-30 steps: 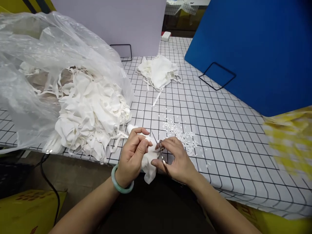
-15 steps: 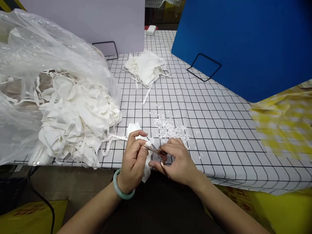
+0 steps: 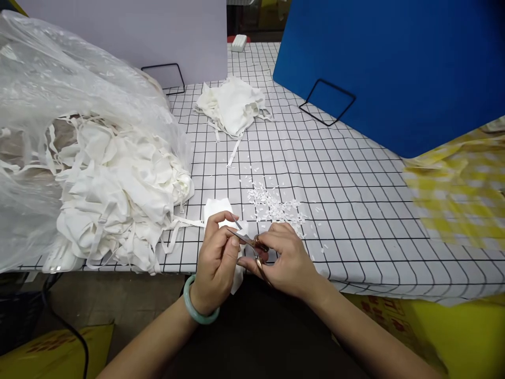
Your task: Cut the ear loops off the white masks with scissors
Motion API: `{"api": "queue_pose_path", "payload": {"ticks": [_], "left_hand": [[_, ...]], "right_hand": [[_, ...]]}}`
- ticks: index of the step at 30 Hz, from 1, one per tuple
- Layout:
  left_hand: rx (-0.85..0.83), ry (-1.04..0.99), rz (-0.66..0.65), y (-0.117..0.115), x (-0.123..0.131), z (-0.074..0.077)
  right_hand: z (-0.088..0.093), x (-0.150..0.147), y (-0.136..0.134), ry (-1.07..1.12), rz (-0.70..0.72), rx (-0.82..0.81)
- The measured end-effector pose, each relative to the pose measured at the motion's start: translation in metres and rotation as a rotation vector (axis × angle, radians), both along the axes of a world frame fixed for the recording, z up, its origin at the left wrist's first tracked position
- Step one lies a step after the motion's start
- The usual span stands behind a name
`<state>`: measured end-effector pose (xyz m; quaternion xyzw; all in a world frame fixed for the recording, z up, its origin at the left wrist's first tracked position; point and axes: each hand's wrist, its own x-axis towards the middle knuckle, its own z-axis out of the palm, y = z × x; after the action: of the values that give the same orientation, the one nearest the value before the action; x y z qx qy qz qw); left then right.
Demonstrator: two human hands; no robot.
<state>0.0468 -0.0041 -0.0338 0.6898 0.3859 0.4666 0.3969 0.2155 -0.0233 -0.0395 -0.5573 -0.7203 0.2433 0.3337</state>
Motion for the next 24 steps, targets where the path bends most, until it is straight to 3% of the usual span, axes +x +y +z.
{"api": "queue_pose_path", "payload": {"ticks": [12,20,24], "left_hand": [[-0.002,0.036,-0.033,0.001,0.006,0.002],[-0.044,0.045,-0.128,0.005,0.024,-0.007],[-0.052,0.055,-0.146,0.005,0.027,-0.010]], "right_hand": [[-0.006,0.006,-0.006,-0.015,-0.054,0.004],[-0.023,0.021,-0.022,-0.070,-0.205,0.061],[-0.027,0.031,-0.025,-0.018,-0.283,-0.047]]}}
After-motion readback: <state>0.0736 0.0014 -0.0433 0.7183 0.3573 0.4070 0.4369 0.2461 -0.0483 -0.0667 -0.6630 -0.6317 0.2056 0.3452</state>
